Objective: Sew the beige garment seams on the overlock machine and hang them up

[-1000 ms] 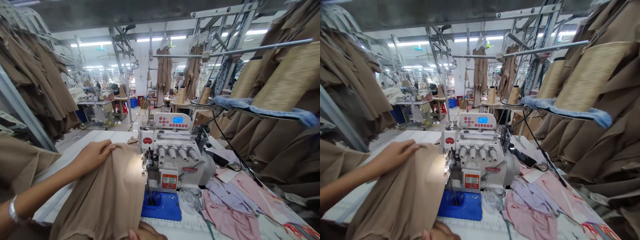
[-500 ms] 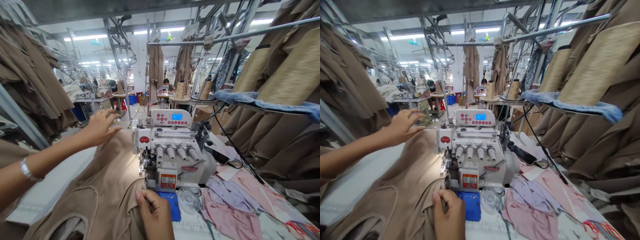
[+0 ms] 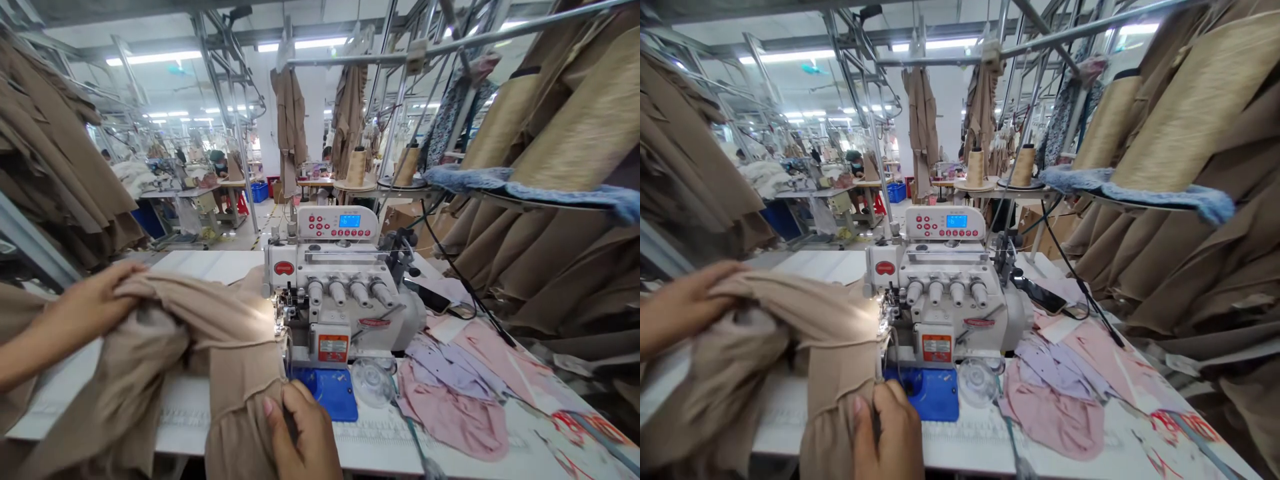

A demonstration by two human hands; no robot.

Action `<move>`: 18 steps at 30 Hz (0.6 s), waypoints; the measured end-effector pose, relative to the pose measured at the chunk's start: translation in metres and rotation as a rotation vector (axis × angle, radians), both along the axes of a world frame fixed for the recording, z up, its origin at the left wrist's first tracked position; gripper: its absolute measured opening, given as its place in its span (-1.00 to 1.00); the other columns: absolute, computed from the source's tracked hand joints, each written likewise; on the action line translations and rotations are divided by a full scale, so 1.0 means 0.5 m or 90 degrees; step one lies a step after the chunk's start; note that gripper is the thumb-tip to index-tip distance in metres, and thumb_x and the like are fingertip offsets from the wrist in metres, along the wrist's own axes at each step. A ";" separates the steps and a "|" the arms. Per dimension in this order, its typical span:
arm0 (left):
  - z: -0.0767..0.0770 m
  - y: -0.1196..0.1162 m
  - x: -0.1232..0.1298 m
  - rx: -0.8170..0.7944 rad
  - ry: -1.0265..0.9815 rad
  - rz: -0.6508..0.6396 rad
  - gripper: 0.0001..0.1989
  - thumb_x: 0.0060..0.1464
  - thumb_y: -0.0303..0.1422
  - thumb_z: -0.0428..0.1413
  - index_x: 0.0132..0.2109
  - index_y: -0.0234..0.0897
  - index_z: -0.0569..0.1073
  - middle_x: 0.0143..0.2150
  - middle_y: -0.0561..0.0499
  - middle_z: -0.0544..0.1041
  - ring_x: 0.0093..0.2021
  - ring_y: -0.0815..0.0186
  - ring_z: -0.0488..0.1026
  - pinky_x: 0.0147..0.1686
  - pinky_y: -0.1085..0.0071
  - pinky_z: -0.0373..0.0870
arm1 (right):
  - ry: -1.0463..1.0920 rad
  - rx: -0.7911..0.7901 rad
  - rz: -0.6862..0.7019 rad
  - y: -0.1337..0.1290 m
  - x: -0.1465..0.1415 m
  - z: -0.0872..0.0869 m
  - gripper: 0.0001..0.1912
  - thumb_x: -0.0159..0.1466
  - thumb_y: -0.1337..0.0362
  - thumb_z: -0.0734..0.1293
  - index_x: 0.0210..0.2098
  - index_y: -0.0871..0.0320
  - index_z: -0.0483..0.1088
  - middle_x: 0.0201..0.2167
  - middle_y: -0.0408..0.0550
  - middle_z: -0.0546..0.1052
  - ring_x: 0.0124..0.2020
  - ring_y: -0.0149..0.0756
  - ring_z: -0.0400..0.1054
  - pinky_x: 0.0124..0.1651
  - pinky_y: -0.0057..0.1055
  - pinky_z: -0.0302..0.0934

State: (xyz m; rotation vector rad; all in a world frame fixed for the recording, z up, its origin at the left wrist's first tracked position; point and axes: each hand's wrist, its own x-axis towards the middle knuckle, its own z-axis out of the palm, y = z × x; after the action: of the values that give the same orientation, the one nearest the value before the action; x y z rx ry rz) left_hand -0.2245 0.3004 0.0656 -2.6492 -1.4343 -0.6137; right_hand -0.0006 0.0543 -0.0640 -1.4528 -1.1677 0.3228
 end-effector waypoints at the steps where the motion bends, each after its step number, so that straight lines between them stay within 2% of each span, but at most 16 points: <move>1: 0.034 -0.001 0.031 0.049 -0.005 -0.039 -0.39 0.06 -0.16 -0.12 0.20 -0.38 0.30 0.06 -0.19 0.50 0.10 -0.09 0.42 0.04 0.01 0.38 | -0.004 0.016 -0.002 0.001 0.000 0.003 -0.66 0.38 0.19 0.21 -0.52 0.10 0.19 -0.53 -0.19 0.27 -0.46 -0.34 0.23 -0.42 -0.45 0.03; 2: 0.055 -0.015 0.066 0.136 -0.047 -0.056 -0.37 0.03 -0.19 -0.14 0.21 -0.43 0.28 0.13 -0.25 0.43 0.21 -0.16 0.31 0.11 -0.09 0.29 | -0.008 0.032 -0.004 0.002 0.000 0.007 -0.66 0.37 0.16 0.25 -0.53 0.10 0.23 -0.54 -0.19 0.28 -0.45 -0.33 0.24 -0.43 -0.47 0.06; 3: 0.061 -0.042 0.100 0.193 -0.041 -0.078 -0.39 0.07 -0.26 -0.14 0.24 -0.42 0.25 0.25 -0.30 0.31 0.33 -0.21 0.12 0.21 -0.15 0.16 | -0.011 0.044 -0.008 0.004 0.000 0.011 -0.65 0.35 0.13 0.28 -0.52 0.10 0.27 -0.55 -0.19 0.28 -0.45 -0.31 0.25 -0.44 -0.48 0.08; 4: 0.054 -0.078 0.134 0.237 -0.009 -0.111 -0.45 0.10 -0.33 -0.11 0.22 -0.42 0.29 0.31 -0.32 0.22 0.37 -0.27 0.00 0.23 -0.25 0.06 | -0.015 0.052 -0.011 0.007 0.000 0.015 -0.65 0.34 0.10 0.31 -0.52 0.10 0.30 -0.56 -0.18 0.28 -0.44 -0.30 0.25 -0.45 -0.48 0.09; 5: 0.037 -0.118 0.164 0.270 0.020 -0.185 -0.53 0.10 -0.36 -0.07 0.13 -0.39 0.38 0.29 -0.33 0.25 0.33 -0.31 0.06 0.18 -0.27 0.10 | -0.019 0.054 -0.013 0.009 0.001 0.018 -0.65 0.33 0.08 0.33 -0.52 0.10 0.32 -0.56 -0.18 0.28 -0.44 -0.30 0.26 -0.46 -0.49 0.10; 6: 0.013 -0.159 0.189 0.271 0.047 -0.252 -0.61 0.15 -0.38 -0.08 0.09 -0.28 0.42 0.23 -0.26 0.33 0.23 -0.24 0.22 0.10 -0.25 0.17 | -0.022 0.053 -0.015 0.011 0.002 0.020 -0.65 0.32 0.07 0.34 -0.52 0.10 0.33 -0.57 -0.18 0.28 -0.45 -0.30 0.26 -0.46 -0.49 0.11; 7: -0.013 -0.195 0.210 0.227 0.072 -0.311 -0.69 0.22 -0.37 -0.08 0.03 -0.19 0.45 0.12 -0.17 0.44 0.10 -0.13 0.35 0.03 -0.15 0.25 | -0.024 0.051 -0.018 0.012 0.004 0.020 -0.65 0.32 0.07 0.34 -0.53 0.10 0.34 -0.57 -0.18 0.28 -0.45 -0.29 0.26 -0.46 -0.49 0.11; 9: -0.060 -0.243 0.238 0.107 0.061 -0.376 -0.76 0.31 -0.32 -0.10 -0.08 -0.14 0.47 -0.11 -0.07 0.52 -0.13 0.08 0.43 -0.12 0.07 0.33 | -0.029 0.047 -0.023 0.012 0.007 0.015 -0.65 0.32 0.07 0.34 -0.52 0.09 0.35 -0.58 -0.18 0.28 -0.46 -0.29 0.26 -0.47 -0.49 0.11; 12: -0.093 -0.249 0.258 -0.055 -0.026 -0.392 -0.73 0.36 -0.29 -0.14 -0.18 -0.20 0.44 -0.23 -0.05 0.50 -0.20 0.19 0.41 -0.18 0.25 0.34 | -0.036 0.034 -0.022 0.006 0.006 -0.008 -0.69 0.31 0.10 0.35 -0.51 0.09 0.37 -0.58 -0.18 0.30 -0.48 -0.29 0.27 -0.48 -0.47 0.10; 15: -0.092 -0.220 0.269 -0.172 -0.082 -0.380 -0.73 0.36 -0.27 -0.12 -0.24 -0.21 0.41 -0.27 -0.01 0.50 -0.23 0.24 0.42 -0.22 0.33 0.34 | -0.044 0.013 0.020 -0.002 -0.007 -0.041 -0.78 0.30 0.19 0.32 -0.47 0.09 0.38 -0.54 -0.17 0.37 -0.50 -0.32 0.30 -0.49 -0.45 0.07; 18: -0.084 -0.202 0.276 -0.260 -0.089 -0.334 -0.75 0.30 -0.22 -0.02 -0.29 -0.22 0.43 -0.37 0.05 0.50 -0.35 0.28 0.41 -0.33 0.39 0.34 | -0.020 0.010 0.037 -0.007 -0.027 -0.070 -0.73 0.35 0.21 0.23 -0.46 0.10 0.38 -0.50 -0.14 0.42 -0.50 -0.32 0.33 -0.48 -0.42 0.06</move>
State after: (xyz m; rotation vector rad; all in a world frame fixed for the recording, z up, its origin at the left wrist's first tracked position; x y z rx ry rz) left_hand -0.0866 0.1994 0.0235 -3.4107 -0.9604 -0.5984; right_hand -0.0143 0.0506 -0.0991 -1.4170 -1.2373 0.3316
